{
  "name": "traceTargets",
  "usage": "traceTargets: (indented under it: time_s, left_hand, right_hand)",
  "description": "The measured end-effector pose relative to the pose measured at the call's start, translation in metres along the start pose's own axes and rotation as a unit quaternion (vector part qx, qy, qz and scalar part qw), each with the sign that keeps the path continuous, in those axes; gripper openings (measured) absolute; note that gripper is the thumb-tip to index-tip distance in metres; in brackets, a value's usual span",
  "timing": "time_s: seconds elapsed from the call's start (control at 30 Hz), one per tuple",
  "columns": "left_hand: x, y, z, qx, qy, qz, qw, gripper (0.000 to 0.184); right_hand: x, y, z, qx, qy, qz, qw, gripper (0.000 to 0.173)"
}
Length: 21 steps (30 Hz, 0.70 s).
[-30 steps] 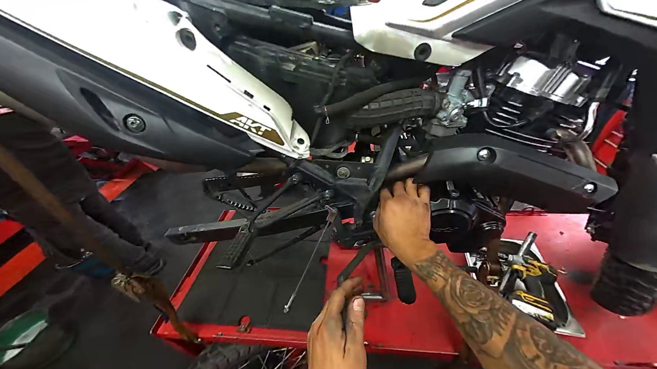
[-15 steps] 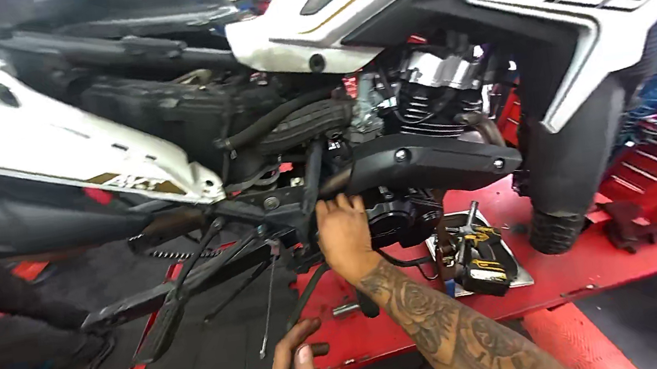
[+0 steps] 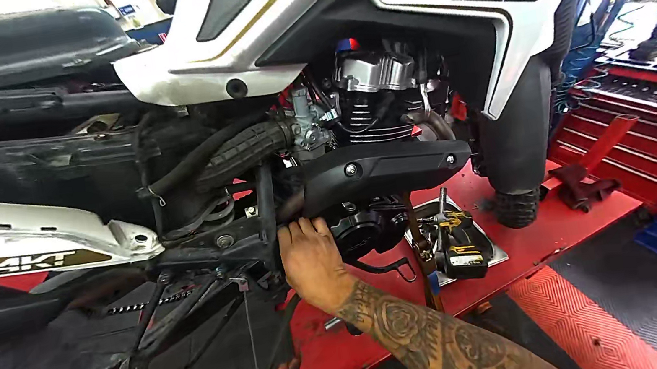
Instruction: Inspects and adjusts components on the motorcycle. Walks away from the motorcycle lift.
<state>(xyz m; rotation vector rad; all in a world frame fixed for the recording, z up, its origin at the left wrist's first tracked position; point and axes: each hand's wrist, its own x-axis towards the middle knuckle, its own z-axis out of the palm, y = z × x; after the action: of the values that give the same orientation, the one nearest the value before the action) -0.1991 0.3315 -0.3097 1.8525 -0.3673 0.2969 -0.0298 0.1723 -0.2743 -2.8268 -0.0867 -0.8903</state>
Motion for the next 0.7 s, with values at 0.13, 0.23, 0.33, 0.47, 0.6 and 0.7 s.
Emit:
traceTargets:
  time_s: [0.13,0.23,0.33,0.47,0.6,0.7]
  left_hand:
    - [0.003,0.0002,0.0002,-0.004,-0.002,0.001,1.0,0.052]
    - [0.0024,-0.0011,-0.0002,-0.005,0.002,-0.003,1.0,0.051]
    - [0.002,-0.0035,-0.0002,-0.01,-0.002,0.001,1.0,0.053]
    - [0.0001,-0.0039,-0.0002,-0.014,0.002,0.004,1.0,0.051]
    - [0.0005,-0.0054,-0.0002,-0.017,0.004,0.012,1.0,0.05]
    - [0.0017,-0.0052,-0.0005,-0.017,0.003,0.014,1.0,0.05]
  right_hand:
    - [0.0027,-0.0026,0.0029,-0.012,0.0,0.022,1.0,0.022]
    - [0.0021,-0.0031,0.0049,-0.013,-0.003,0.018,1.0,0.02]
    - [0.0006,-0.0034,0.0075,-0.009,0.021,0.028,0.999,0.023]
    - [-0.0013,-0.0042,0.0064,-0.014,0.021,0.027,0.999,0.021]
    - [-0.0004,-0.002,0.0095,-0.027,0.029,0.011,0.999,0.019]
    - [0.0051,-0.0039,0.0073,-0.033,0.015,0.021,0.999,0.018]
